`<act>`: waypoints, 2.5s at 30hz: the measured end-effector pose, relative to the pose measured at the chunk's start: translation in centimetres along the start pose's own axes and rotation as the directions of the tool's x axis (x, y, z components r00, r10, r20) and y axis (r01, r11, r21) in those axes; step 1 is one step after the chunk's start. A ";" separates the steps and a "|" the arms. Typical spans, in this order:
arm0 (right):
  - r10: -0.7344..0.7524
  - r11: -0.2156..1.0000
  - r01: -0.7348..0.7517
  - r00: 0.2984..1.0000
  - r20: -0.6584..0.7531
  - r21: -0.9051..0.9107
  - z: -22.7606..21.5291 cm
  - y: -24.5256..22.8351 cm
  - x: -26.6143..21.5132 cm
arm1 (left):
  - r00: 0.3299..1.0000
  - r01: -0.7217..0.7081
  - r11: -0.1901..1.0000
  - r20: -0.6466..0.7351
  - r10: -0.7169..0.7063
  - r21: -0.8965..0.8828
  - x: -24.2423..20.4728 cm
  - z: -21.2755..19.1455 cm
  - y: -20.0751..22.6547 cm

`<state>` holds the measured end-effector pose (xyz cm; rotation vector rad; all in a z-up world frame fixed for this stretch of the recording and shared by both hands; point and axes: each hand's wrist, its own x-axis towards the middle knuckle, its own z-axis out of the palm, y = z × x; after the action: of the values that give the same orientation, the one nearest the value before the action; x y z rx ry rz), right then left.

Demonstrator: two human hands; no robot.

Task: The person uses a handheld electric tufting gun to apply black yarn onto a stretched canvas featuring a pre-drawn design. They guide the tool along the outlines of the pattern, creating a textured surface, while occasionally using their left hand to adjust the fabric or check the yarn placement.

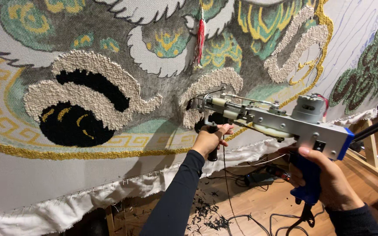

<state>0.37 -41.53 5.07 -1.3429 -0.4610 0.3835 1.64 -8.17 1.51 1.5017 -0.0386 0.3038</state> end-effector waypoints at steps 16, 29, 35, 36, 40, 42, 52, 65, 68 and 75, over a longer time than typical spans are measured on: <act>0.168 0.986 -0.166 0.982 -0.088 0.032 2.0 0.1 -0.3 | 0.987 0.126 0.991 -0.096 -0.129 -0.035 -1.9 0.6 -2.4; 0.076 0.996 -0.076 0.997 -0.004 0.047 1.7 1.8 0.9 | 0.979 0.156 0.988 -0.134 -0.155 0.002 -2.0 -0.7 -1.7; 0.108 0.994 -0.106 0.989 -0.105 0.016 5.1 -0.3 -0.1 | 0.976 0.165 0.986 -0.146 -0.161 0.015 -1.6 -1.2 -1.7; 0.118 0.993 -0.118 0.986 -0.119 0.010 5.6 -0.5 0.0 | 0.976 0.160 0.987 -0.151 -0.156 0.019 -1.5 -1.3 -1.7; 0.150 0.989 -0.150 0.979 -0.139 0.011 7.0 -0.7 0.0 | 0.980 0.112 0.994 -0.166 -0.111 0.000 -0.9 -1.8 -2.3; 0.092 0.995 -0.095 0.986 -0.140 -0.012 7.6 -0.7 0.0 | 0.978 0.123 0.992 -0.169 -0.120 0.008 -0.7 -2.2 -2.3; -0.044 0.995 0.033 0.991 -0.126 -0.089 10.9 0.6 0.4 | 0.967 0.161 0.986 -0.205 -0.151 0.035 0.3 -4.9 -2.2; -0.058 0.996 0.039 0.964 -0.259 -0.080 14.5 2.8 1.1 | 0.960 0.150 0.962 -0.264 -0.087 0.228 2.1 -8.5 -3.2; -0.049 0.996 0.029 0.966 -0.255 -0.084 14.7 2.7 1.1 | 0.960 0.132 0.964 -0.271 -0.066 0.232 2.0 -8.4 -2.8; -0.096 0.994 0.084 0.972 -0.213 -0.065 14.9 2.7 1.5 | 0.961 0.103 0.972 -0.271 -0.043 0.213 2.4 -8.4 -1.9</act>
<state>-6.16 -27.83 4.92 -1.3942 -0.3513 0.1477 3.03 0.41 -0.44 1.6705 0.2736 0.4591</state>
